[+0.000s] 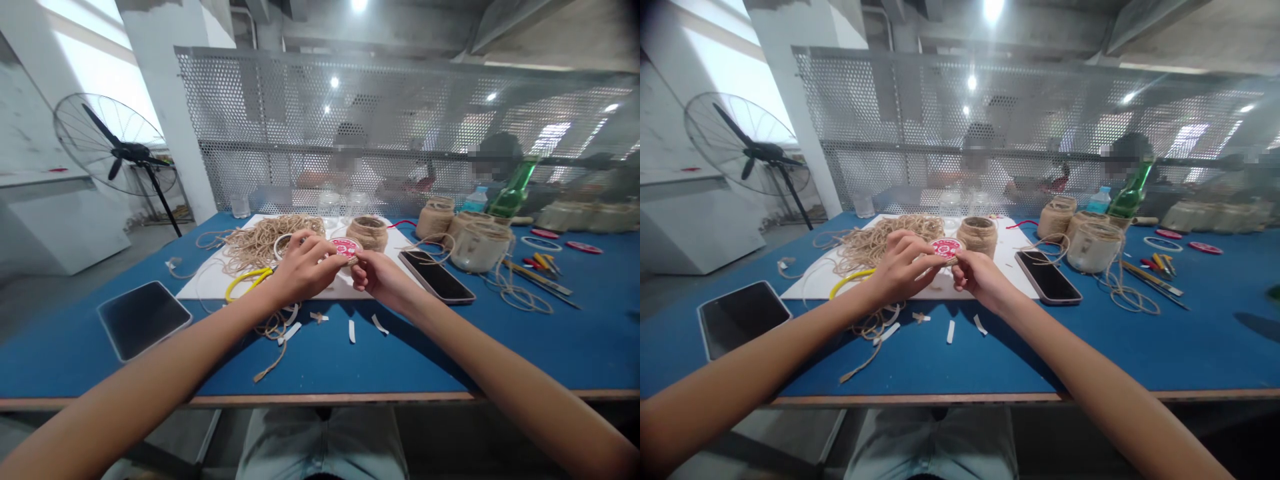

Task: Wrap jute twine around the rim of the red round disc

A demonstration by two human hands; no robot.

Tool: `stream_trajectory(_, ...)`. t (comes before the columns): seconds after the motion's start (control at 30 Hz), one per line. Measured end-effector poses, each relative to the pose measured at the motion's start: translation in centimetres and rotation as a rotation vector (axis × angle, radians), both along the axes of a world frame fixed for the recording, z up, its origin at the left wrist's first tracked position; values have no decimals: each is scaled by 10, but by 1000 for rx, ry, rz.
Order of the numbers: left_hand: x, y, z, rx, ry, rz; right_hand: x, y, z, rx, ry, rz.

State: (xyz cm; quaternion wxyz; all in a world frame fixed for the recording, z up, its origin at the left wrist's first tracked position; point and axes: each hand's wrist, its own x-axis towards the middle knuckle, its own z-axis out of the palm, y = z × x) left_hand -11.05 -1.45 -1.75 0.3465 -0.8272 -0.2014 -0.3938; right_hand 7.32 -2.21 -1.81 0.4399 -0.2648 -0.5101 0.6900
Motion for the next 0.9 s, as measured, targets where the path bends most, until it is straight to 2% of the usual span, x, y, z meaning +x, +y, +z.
stream_trajectory(0.17,0,0,-2,55,-20,18,-1,0,-1,-13,-6,10)
stream_trajectory(0.5,1,-5,0,13,-33,9,0,-6,6,-119,15,106)
stream_trajectory(0.67,1,-8,3,-32,-141,14,-3,-10,2,-85,40,172)
stream_trajectory(0.9,3,-6,-3,-39,-123,-5,-11,-14,-3,-14,18,77)
